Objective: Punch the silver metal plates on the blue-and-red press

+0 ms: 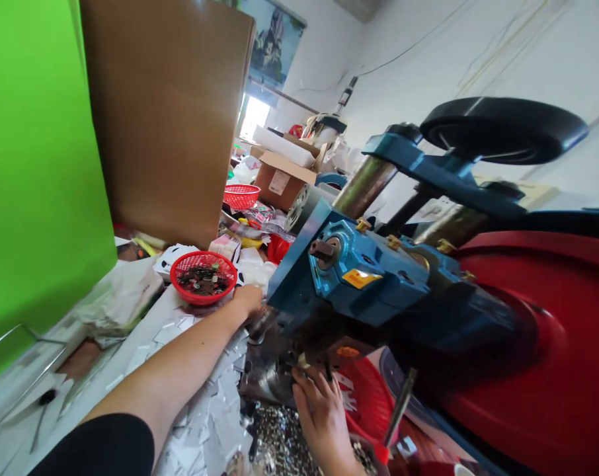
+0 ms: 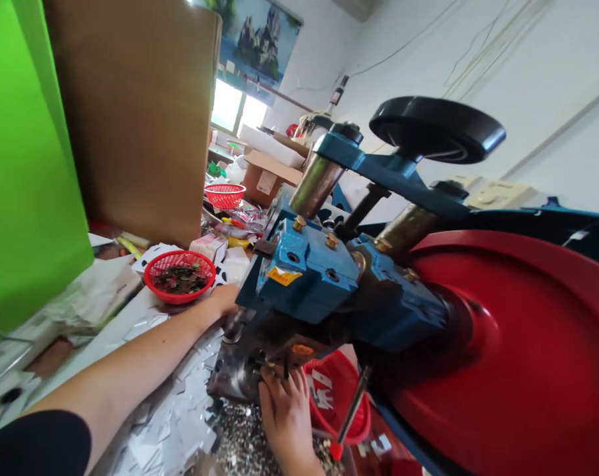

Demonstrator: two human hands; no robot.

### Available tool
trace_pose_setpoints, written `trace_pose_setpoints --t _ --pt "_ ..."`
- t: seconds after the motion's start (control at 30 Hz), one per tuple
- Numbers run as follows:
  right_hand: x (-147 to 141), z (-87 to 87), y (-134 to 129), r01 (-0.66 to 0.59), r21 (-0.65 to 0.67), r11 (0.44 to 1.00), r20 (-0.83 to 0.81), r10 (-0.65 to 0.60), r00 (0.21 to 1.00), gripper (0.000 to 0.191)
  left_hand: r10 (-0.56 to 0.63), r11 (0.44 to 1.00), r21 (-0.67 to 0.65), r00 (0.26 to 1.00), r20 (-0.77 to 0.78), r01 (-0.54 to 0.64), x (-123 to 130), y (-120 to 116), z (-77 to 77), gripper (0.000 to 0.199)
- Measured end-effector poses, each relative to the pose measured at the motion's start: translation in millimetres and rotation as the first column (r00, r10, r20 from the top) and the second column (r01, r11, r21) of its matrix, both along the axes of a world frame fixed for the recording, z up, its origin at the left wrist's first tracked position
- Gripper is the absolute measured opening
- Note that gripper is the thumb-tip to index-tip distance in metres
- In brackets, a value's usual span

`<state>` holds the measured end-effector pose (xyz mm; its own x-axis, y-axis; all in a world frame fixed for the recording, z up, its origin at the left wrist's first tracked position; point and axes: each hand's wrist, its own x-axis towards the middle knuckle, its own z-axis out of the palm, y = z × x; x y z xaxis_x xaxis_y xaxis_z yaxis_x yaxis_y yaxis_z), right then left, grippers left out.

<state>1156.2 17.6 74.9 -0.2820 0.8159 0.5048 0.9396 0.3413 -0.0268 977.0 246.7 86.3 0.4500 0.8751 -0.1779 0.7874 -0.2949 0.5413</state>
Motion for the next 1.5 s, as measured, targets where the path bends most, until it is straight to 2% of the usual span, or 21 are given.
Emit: trace_pose_setpoints --t 0.1,0.23,0.47,0.7,1.1,1.37,1.5 --pt "-1 0.2 0 0.006 -0.021 1.0 0.0 -0.006 1.0 0.027 -0.045 0.999 -0.015 0.997 -0.066 0.044 -1 5 -7.9 0.035" --pt "-1 0.3 0 0.007 -0.036 0.999 -0.024 -0.008 1.0 0.027 -0.119 0.992 -0.056 0.987 -0.109 0.113 -1 14 -10.7 0.035" --pt "-1 0.9 -1 0.0 -0.046 0.999 -0.059 -0.003 0.998 0.028 -0.162 0.987 -0.014 0.984 -0.07 0.162 -4 12 -17.4 0.035" --pt "-1 -3.0 0 -0.004 -0.012 1.0 -0.109 0.003 0.994 0.028 -0.169 0.979 0.112 0.986 -0.01 0.169 -32 -21 -19.2 0.032" --pt "-3 -0.3 0 -0.011 0.003 1.0 -0.128 0.012 0.992 0.025 -0.187 0.95 0.245 0.981 -0.041 0.192 -85 -83 -7.1 0.03" --pt "-3 0.6 -1 0.009 -0.012 1.0 -0.123 -0.011 0.992 0.026 -0.265 0.924 0.279 0.964 -0.029 0.262 -113 -128 -3.3 0.035" --pt "-4 2.0 -1 0.008 -0.011 1.0 -0.127 -0.009 0.992 0.026 -0.286 0.917 0.281 0.958 -0.033 0.284 -119 -140 6.5 0.032"
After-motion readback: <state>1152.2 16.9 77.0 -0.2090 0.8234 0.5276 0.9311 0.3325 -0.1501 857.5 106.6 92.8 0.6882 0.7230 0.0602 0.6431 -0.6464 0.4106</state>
